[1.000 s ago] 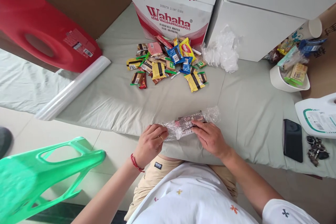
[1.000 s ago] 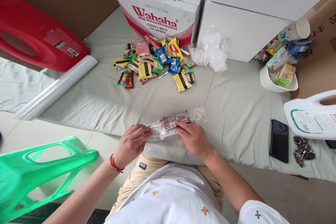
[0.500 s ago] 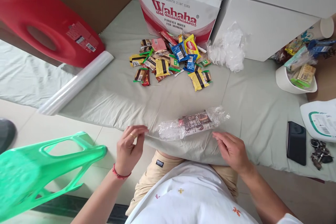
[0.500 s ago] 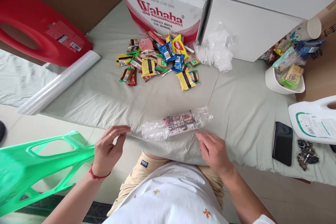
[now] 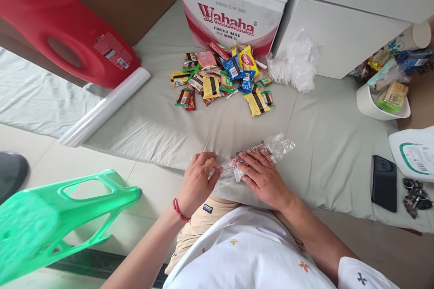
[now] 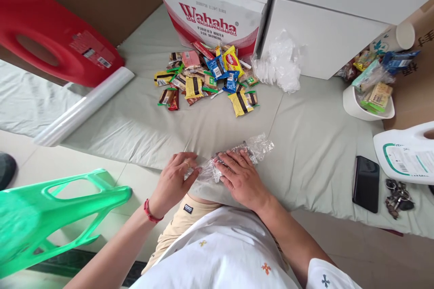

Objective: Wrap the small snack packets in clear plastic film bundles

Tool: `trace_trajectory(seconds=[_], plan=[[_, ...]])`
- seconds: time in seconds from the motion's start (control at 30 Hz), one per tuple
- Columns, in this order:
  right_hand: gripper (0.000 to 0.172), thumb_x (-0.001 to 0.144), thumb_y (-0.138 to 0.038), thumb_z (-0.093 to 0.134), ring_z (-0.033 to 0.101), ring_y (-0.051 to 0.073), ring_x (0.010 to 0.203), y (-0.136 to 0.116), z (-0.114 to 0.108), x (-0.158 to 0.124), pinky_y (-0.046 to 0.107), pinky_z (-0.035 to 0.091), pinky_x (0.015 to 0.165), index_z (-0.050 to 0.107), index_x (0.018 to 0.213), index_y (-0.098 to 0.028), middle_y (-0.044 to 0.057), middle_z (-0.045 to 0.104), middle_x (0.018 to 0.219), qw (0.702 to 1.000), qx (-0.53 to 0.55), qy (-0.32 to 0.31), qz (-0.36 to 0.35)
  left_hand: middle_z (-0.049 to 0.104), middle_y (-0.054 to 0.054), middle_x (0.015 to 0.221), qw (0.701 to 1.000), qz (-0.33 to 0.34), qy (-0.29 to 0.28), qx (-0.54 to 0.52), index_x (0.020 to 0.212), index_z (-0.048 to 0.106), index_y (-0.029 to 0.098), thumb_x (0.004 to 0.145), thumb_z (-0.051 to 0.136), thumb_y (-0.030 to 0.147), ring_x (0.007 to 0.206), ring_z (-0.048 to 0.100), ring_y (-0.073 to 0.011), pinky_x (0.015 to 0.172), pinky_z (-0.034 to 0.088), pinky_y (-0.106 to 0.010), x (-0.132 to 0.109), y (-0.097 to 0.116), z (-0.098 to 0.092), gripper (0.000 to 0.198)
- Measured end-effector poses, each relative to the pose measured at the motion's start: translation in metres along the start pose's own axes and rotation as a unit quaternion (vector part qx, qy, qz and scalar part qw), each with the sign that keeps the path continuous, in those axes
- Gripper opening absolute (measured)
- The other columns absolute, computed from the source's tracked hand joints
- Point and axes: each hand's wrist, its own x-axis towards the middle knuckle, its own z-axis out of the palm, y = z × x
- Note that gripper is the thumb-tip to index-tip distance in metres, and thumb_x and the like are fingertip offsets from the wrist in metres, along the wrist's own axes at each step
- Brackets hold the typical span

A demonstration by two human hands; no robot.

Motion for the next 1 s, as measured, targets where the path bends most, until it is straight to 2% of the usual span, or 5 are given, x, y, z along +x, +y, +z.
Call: trace_trajectory(seconds=[0.2,0.33,0.43,0.8,1.0], plan=[[0.044,0.103,-0.021,0.056,0.046,0.025,0.148,0.005,-0.006,-0.011,0.056,0.029,0.129,0.060,0.146,-0.026,0.005,0.059,0.154,1.000,-0.022,0.007,0.011,0.050,0.005,0.060,0.962,-0.177,-0.082,-0.190,0.080,0.050,0.022,0.090,0.062,0.039,0.053,0.047,-0.0130,0.056,0.038,-0.028,0.002,0.008,-0.014,0.023],[0.048,0.103,-0.020,0.056,0.044,0.026,0.149,0.006,-0.008,-0.011,0.056,0.031,0.128,0.055,0.151,-0.028,0.005,0.055,0.157,0.999,-0.021,-0.033,0.011,0.048,0.010,0.064,0.841,-0.272,-0.081,-0.460,0.087,0.048,0.022,0.074,0.080,0.043,0.047,0.047,-0.0076,0.048,0.036,-0.023,0.012,0.029,-0.019,0.041],[0.047,0.103,-0.021,0.056,0.043,0.028,0.149,0.008,-0.006,-0.008,0.060,0.033,0.126,0.056,0.149,-0.029,0.007,0.055,0.157,1.000,0.003,-0.024,0.010,0.054,0.008,0.071,0.810,-0.261,-0.066,-0.521,0.086,0.053,0.020,0.066,0.086,0.035,0.049,0.051,-0.0056,0.049,0.040,-0.021,0.027,0.050,-0.014,0.042],[0.024,0.099,-0.017,0.059,0.055,0.025,0.133,0.032,0.001,-0.009,0.056,0.048,0.116,0.073,0.116,-0.028,0.009,0.061,0.128,0.977,0.190,0.100,-0.011,0.069,-0.002,0.083,0.808,-0.271,-0.059,-0.519,0.100,0.062,0.016,0.074,0.063,0.026,0.061,0.061,-0.0106,0.055,0.042,-0.023,0.051,0.073,0.021,0.028],[0.031,0.099,-0.014,0.056,0.058,0.025,0.130,0.027,-0.003,-0.015,0.051,0.053,0.110,0.069,0.124,-0.027,0.009,0.059,0.118,0.960,0.231,0.158,0.026,0.065,-0.006,0.098,0.963,-0.062,-0.011,-0.262,0.097,0.070,0.019,0.088,0.057,0.019,0.080,0.064,-0.0150,0.073,0.051,-0.029,0.032,0.070,0.041,0.016]])
